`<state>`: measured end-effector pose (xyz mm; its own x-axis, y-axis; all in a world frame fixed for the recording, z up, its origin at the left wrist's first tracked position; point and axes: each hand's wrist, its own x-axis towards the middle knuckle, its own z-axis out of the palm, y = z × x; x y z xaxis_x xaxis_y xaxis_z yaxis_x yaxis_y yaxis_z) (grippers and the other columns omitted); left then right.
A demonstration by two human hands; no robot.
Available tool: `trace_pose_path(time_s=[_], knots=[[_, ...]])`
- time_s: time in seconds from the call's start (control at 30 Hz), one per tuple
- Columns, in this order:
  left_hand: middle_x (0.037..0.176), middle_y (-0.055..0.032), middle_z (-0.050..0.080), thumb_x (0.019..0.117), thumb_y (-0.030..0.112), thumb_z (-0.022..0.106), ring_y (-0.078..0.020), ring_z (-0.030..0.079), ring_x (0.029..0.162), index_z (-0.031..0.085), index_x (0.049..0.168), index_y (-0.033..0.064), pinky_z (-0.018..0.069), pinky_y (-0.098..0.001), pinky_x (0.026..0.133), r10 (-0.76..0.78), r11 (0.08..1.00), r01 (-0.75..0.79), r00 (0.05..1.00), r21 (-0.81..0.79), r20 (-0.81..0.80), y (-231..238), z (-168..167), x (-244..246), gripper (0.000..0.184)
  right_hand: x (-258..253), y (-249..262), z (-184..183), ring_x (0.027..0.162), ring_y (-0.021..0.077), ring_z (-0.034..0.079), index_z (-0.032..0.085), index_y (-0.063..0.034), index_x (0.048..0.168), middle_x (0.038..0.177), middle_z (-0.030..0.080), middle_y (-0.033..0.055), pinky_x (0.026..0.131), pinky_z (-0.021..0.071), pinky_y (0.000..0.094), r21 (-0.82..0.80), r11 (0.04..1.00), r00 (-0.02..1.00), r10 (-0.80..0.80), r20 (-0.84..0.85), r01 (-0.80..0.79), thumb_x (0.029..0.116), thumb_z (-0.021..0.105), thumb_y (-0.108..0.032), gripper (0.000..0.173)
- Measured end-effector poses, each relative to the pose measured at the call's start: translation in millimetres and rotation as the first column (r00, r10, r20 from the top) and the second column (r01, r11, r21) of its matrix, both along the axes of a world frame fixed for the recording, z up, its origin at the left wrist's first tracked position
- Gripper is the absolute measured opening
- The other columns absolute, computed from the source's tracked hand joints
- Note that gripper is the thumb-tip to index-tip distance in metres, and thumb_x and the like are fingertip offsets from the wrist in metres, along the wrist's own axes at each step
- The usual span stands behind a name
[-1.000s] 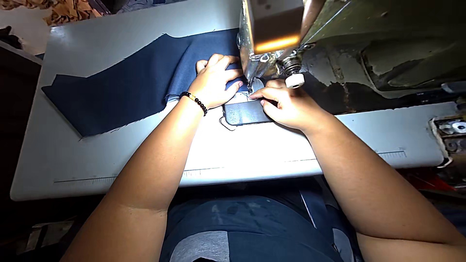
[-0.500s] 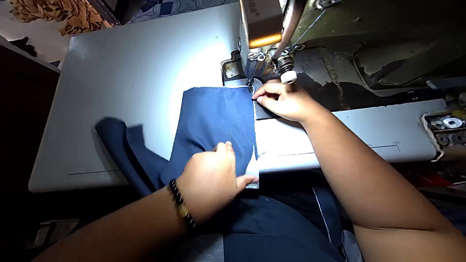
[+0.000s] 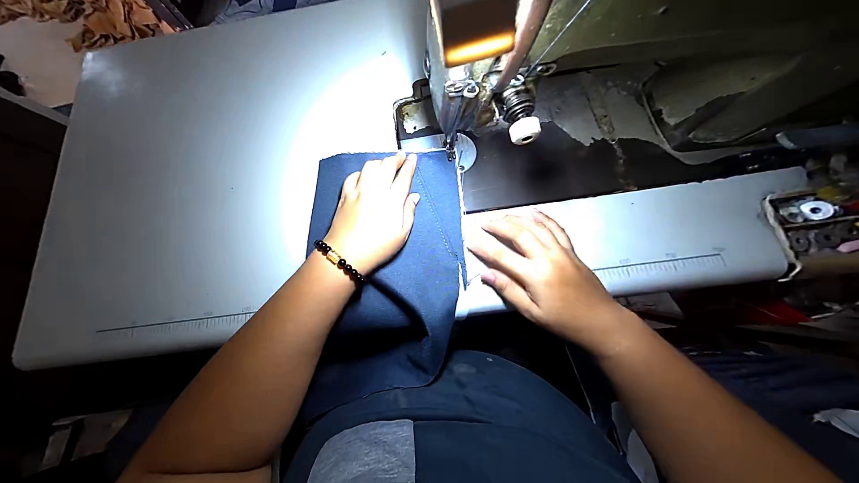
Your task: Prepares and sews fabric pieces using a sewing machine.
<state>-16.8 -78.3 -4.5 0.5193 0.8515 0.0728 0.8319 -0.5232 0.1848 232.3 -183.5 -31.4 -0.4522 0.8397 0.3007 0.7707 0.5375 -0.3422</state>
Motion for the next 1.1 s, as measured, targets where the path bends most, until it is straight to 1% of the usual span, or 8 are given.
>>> trace_pose_path(time_s=[0.17, 0.27, 0.33, 0.4, 0.5, 0.63, 0.97, 1.1], knots=[[0.156, -0.0137, 0.047, 0.1058, 0.012, 0.041, -0.0349, 0.046, 0.141, 0.046, 0.155, 0.0083, 0.0368, -0.0574, 0.11, -0.003, 0.997, 0.006, 0.999, -0.079, 0.037, 3.8, 7.1, -5.3, 0.049, -5.8, 49.3, 21.8, 0.096, 0.0352, 0.062, 0.072, -0.0244, 0.131, 0.104, 0.065, 0.0136, 0.077, 0.0481, 0.0518, -0.002, 0.997, 0.992, 0.08, 0.094, -0.08, 0.0988, 0.049, -0.019, 0.04], [0.156, -0.0111, 0.047, 0.0956, -0.003, 0.042, -0.0346, 0.045, 0.142, 0.048, 0.153, 0.0072, 0.0386, -0.0584, 0.108, -0.024, 0.99, 0.025, 1.0, -0.14, 0.008, 12.5, 15.0, -9.4, 0.058, -5.1, 80.7, 24.0, 0.09, 0.0386, 0.064, 0.074, -0.0192, 0.125, 0.102, 0.066, 0.0197, 0.068, 0.0532, 0.0483, 0.095, 0.962, 0.958, 0.238, 0.162, -0.255, 0.0959, 0.055, -0.005, 0.037], [0.157, -0.0099, 0.046, 0.0981, -0.001, 0.041, -0.0341, 0.043, 0.142, 0.047, 0.154, 0.008, 0.0377, -0.0584, 0.109, -0.024, 0.983, 0.022, 1.0, -0.182, -0.008, 15.5, 20.0, -10.7, 0.057, 3.1, 89.5, 21.4, 0.105, 0.0398, 0.064, 0.074, -0.0245, 0.126, 0.117, 0.067, 0.0193, 0.083, 0.0518, 0.0519, 0.114, 0.908, 0.907, 0.38, 0.181, -0.403, 0.102, 0.048, -0.013, 0.037], [0.157, -0.0115, 0.045, 0.108, 0.018, 0.039, -0.034, 0.043, 0.142, 0.046, 0.154, 0.0074, 0.0366, -0.0583, 0.111, -0.024, 0.981, 0.026, 1.0, -0.19, 0.01, 13.8, 20.2, -10.8, 0.048, 11.3, 78.8, 23.2, 0.136, 0.0448, 0.05, 0.07, -0.0357, 0.131, 0.145, 0.058, 0.0167, 0.11, 0.0376, 0.0658, -0.016, 0.887, 0.864, 0.454, 0.218, -0.462, 0.1069, 0.035, -0.039, 0.043], [0.161, -0.0156, 0.04, 0.1044, 0.06, 0.035, -0.0361, 0.039, 0.146, 0.038, 0.159, 0.0094, 0.0334, -0.0599, 0.112, -0.036, 0.992, 0.039, 0.999, -0.122, 0.025, 4.5, 10.9, -9.5, 0.075, 11.9, 33.1, 12.6, 0.149, 0.0484, 0.032, 0.071, -0.0388, 0.129, 0.159, 0.045, 0.0153, 0.116, 0.0247, 0.0728, -0.056, 0.933, 0.911, 0.36, 0.198, -0.356, 0.0976, 0.035, -0.071, 0.058], [0.17, -0.0142, 0.022, 0.0866, 0.086, 0.038, -0.0373, 0.021, 0.156, 0.028, 0.164, 0.0208, 0.0181, -0.0654, 0.119, -0.013, 0.985, 0.008, 1.0, -0.175, -0.024, -8.1, 7.4, -6.0, 0.102, 1.2, -13.6, 2.7, 0.149, 0.0526, 0.029, 0.068, -0.0395, 0.134, 0.158, 0.044, 0.0214, 0.116, 0.023, 0.074, -0.033, 0.991, 0.959, 0.136, 0.249, -0.132, 0.0924, 0.058, -0.061, 0.047], [0.171, -0.0168, 0.019, 0.0737, 0.094, 0.046, -0.0444, 0.015, 0.156, 0.027, 0.164, 0.0205, 0.0145, -0.0692, 0.118, 0.029, 0.981, -0.047, 0.995, -0.186, -0.097, -8.2, 11.7, 1.3, 0.118, -1.3, -14.7, -0.9, 0.148, 0.0502, 0.031, 0.069, -0.0444, 0.128, 0.158, 0.045, 0.0189, 0.111, 0.0266, 0.0746, 0.002, 0.995, 0.962, 0.097, 0.254, -0.101, 0.0915, 0.058, -0.063, 0.042], [0.172, -0.0085, 0.018, 0.0736, 0.093, 0.048, -0.0383, 0.015, 0.157, 0.026, 0.165, 0.0188, 0.0127, -0.0696, 0.118, 0.041, 0.98, -0.059, 0.995, -0.189, -0.094, -9.2, 11.2, 6.0, 0.12, -1.3, -12.8, -0.8, 0.149, 0.0484, 0.031, 0.072, -0.0416, 0.123, 0.159, 0.044, 0.0176, 0.112, 0.025, 0.0755, 0.006, 0.992, 0.958, 0.121, 0.259, -0.126, 0.0917, 0.059, -0.062, 0.04]])
